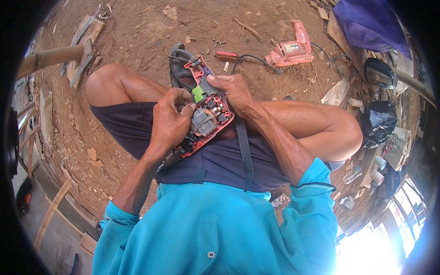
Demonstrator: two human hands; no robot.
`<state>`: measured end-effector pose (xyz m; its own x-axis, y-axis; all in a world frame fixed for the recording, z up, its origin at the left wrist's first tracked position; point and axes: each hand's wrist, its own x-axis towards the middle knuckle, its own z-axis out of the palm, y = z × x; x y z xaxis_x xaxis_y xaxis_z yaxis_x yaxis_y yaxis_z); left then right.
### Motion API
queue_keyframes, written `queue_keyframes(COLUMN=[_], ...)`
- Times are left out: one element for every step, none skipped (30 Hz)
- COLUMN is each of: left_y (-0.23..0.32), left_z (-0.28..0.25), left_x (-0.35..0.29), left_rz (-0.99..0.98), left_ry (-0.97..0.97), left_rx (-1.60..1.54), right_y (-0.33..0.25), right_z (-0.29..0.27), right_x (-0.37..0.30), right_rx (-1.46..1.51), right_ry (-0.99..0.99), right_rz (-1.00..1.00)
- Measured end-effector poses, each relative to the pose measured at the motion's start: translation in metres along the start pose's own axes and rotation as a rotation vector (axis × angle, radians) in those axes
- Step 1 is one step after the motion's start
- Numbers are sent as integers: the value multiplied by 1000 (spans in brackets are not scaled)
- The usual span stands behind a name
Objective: The person sits on the ground and uses a screwdriver to remove screws from a corded drill. They open the drill's casing, expose the internal components, and manipulate the wiring and internal parts.
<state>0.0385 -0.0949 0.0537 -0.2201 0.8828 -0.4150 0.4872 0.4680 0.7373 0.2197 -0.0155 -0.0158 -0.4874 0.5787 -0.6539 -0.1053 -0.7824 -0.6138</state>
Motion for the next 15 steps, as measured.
queue_keyframes(left_y=[1,2,3,3,3,3,3,5,5,5,5,4,4,4,4], left_z=[0,1,1,1,1,1,1,1,1,1,1,1,1,1,1], left_x=[-1,-2,-2,-2,-2,-2,-1,-1,0,0,1,1,1,2,2], left_rz=[3,5,9,6,4,2,10,18,27,37,47,58,53,48,43], left_ry=[6,11,16,14,11,9,9,8,8,11,14,17,9,2,-6], left_rx=[1,2,3,3,2,2,9,16,23,35,48,60,65,69,74], right_y=[0,0,1,2,3,5,5,6,6,5,4,5,5,5,5], right_z=[0,0,0,-1,-2,-3,-3,-4,-5,-6,-7,-7,-6,-5,-5], right_x=[0,0,0,2,3,4,4,5,5,4,4,4,4,4,3], right_rx=[0,-1,-8,-17,-25,-36,-46,-56,-54,-53,-53,-63,-71,-80,-80], right_ry=[-1,-1,-1,-1,-1,4,10,16,5,-6,-17,-9,0,8,11], right_rz=[1,1,-3,-5,-7,-12,-18,-25,-13,0,14,4,-6,-16,-12])
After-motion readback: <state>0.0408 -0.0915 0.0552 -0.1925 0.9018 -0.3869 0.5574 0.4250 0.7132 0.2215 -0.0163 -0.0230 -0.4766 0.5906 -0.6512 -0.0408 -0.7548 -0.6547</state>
